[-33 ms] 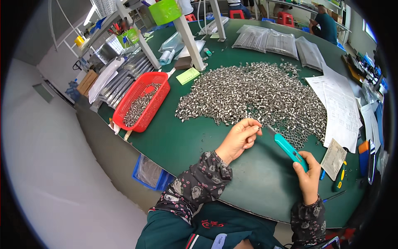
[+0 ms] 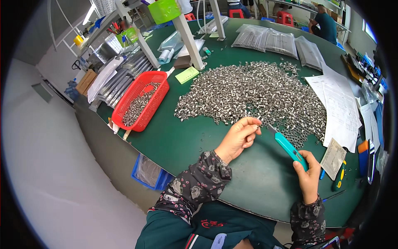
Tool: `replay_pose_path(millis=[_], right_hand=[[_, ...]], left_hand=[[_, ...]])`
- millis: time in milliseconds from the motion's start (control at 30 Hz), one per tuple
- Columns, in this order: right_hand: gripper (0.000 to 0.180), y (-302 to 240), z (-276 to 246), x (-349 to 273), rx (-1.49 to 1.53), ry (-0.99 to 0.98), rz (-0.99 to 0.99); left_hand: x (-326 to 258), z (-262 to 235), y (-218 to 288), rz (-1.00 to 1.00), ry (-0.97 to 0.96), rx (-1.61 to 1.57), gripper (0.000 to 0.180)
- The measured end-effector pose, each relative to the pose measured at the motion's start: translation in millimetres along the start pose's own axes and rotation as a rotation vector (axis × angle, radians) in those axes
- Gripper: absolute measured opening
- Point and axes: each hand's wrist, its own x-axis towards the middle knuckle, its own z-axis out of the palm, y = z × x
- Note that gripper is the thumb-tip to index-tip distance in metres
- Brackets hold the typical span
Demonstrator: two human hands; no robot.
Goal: Processing small metal hardware components one by one using a handheld deburring or cutting tool at a factory workbench.
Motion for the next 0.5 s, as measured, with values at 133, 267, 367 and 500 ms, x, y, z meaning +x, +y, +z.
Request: replay_pose_path(millis=[133,267,367,500], right_hand=[[0.024,1.3,7.8,2.0,-0.071,-0.034,-0.075],[0.024,-0.5,8.0,2.5,-0.091,-0.044,-0.115],[0.023,-1.5,4.2,2.2,-0.071,-0.063,-0.058],[0.022,-0.7,4.3,-0.5,-0.056,-0.057,-0.062]], left_hand=[[-3.0,-5.9,-1.4,0.032,-0.003,0.104,0.011],[-1.5,-10.0,-3.2,-0.009,-0.011,0.023,0.012],[-1.6,1.1,-1.3,0.008,0.029,0.094,0.013],[-0.4,-1.4,-4.2,0.024,0.008,0.026,0.014]])
